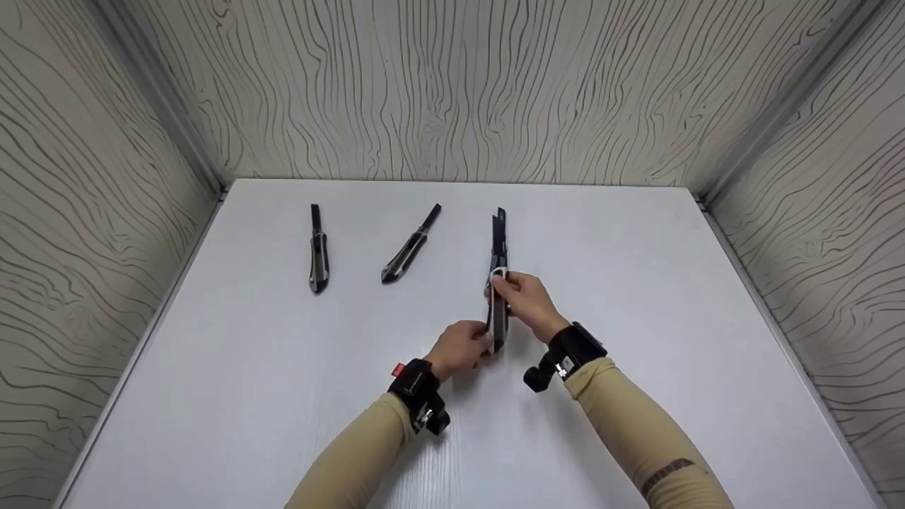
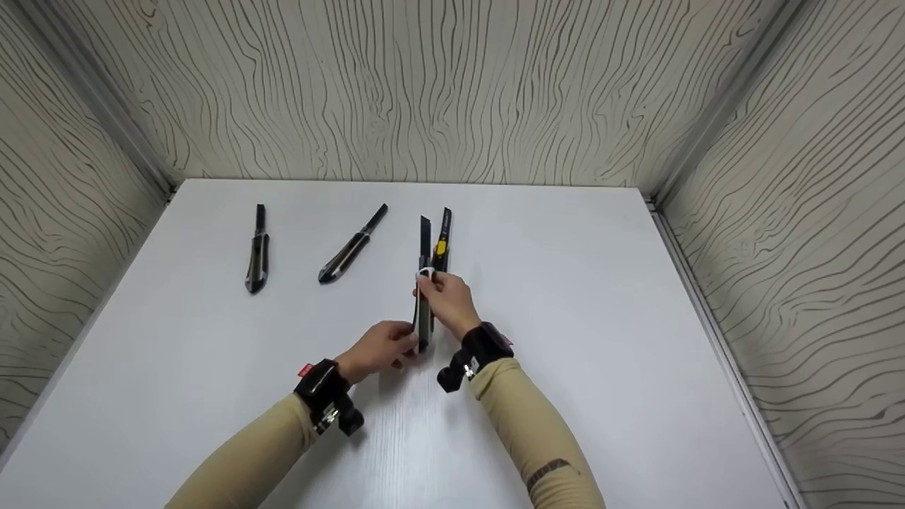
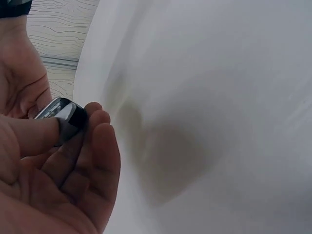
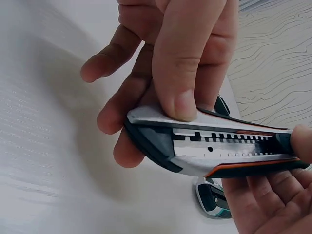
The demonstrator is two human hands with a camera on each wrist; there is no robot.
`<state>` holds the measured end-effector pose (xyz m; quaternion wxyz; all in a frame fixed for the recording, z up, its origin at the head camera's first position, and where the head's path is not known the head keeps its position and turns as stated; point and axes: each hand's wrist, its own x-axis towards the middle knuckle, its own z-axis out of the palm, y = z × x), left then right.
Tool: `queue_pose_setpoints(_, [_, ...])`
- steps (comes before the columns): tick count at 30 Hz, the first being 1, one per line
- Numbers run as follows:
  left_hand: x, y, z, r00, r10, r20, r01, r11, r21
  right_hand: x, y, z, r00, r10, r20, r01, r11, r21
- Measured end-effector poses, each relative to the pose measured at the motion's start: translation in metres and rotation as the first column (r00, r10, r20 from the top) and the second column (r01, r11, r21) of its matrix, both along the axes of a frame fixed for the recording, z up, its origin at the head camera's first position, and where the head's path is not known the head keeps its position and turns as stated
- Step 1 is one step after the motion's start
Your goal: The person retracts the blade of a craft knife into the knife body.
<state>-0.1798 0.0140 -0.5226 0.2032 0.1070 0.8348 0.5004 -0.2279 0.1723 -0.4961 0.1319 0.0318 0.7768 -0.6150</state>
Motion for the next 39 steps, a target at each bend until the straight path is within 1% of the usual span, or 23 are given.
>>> queue_pose_setpoints(5, [0.001, -0.001, 0.001, 1.000, 0.009, -0.004, -0.009, 1.000, 0.006, 0.002, -0.001, 0.000, 1.000, 0.002, 0.001, -0.002, 1.000, 0.000])
queue_pose_setpoints(9, [0.002, -0.001, 0.002, 1.000, 0.017, 0.007, -0.017, 1.000, 0.014, 0.002, -0.003, -0.001, 1.000, -0.006, 0.003, 0.006, 1.000, 0.009])
queue_pose_setpoints(13, [0.003, -0.002, 0.002, 0.999, 0.018, 0.030, -0.019, 1.000, 0.022, 0.002, -0.004, -0.004, 1.000, -0.007, 0.004, 0.007, 1.000, 0.017])
queue_pose_setpoints(17, [0.003, -0.003, 0.001, 0.999, 0.018, 0.049, -0.019, 1.000, 0.022, 0.002, -0.002, -0.007, 1.000, 0.008, 0.025, -0.008, 1.000, -0.001])
queue_pose_setpoints(21, [0.003, -0.003, 0.000, 0.999, 0.016, 0.046, -0.017, 1.000, 0.012, 0.000, -0.001, -0.010, 0.998, 0.010, 0.065, -0.008, 0.999, -0.033])
queue_pose_setpoints(24, [0.003, -0.003, 0.000, 0.998, 0.020, 0.053, -0.020, 1.000, 0.016, -0.001, -0.001, -0.011, 0.997, 0.002, 0.076, 0.001, 0.999, -0.039])
queue_pose_setpoints(27, [0.003, -0.002, -0.001, 0.998, 0.025, 0.059, -0.026, 0.999, 0.018, -0.001, -0.001, -0.010, 0.997, -0.003, 0.074, 0.006, 0.999, -0.036])
queue_pose_setpoints(39, [0.001, -0.004, -0.002, 0.999, 0.032, 0.038, -0.032, 0.999, -0.016, 0.000, -0.004, -0.008, 0.997, 0.030, 0.070, -0.026, 0.998, -0.052])
